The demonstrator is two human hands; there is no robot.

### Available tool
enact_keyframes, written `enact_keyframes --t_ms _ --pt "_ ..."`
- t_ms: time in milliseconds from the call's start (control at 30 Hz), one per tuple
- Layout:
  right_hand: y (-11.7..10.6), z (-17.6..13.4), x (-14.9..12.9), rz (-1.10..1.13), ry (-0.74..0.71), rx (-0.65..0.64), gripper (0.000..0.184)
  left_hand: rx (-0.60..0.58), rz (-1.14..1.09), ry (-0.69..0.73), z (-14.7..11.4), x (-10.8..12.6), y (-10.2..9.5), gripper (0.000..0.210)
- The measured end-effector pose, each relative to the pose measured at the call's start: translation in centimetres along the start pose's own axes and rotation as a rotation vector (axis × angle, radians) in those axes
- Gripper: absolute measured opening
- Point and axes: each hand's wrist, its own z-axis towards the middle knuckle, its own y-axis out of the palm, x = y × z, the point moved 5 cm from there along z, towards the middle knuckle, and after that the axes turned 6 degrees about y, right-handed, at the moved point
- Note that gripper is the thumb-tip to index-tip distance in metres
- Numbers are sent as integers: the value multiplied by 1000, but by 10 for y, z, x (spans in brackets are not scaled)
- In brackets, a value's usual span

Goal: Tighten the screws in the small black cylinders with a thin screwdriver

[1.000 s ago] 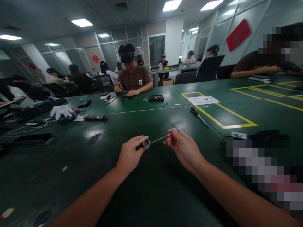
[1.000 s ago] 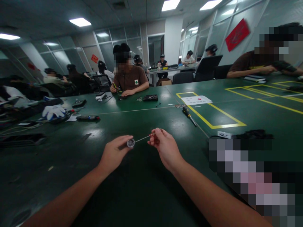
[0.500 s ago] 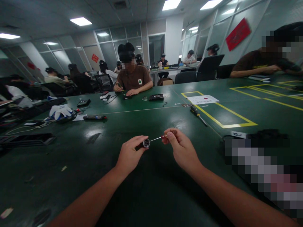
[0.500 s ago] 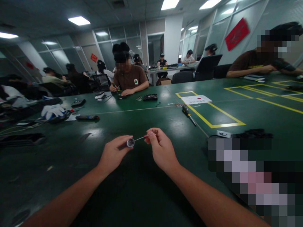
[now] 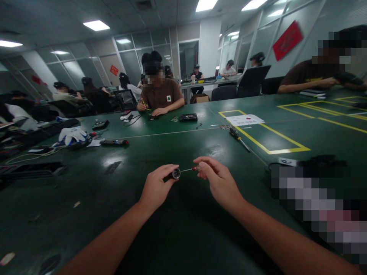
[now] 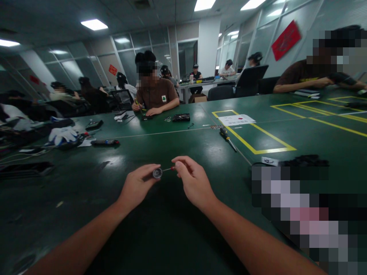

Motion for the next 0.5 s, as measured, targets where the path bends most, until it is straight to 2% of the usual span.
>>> enact_keyframes --t_ms 133,267,400,500 --pt "-3 6 11 150 69 89 21 -8 -13 25 0 5 0 37" --pt "-3 12 22 221 139 84 30 -37 0 46 0 6 3 36" --pt "-4 16 32 437 307 29 31 -24 23 44 1 4 3 35" --pt "-7 18 32 464 286 58 31 -8 18 31 2 3 2 36"
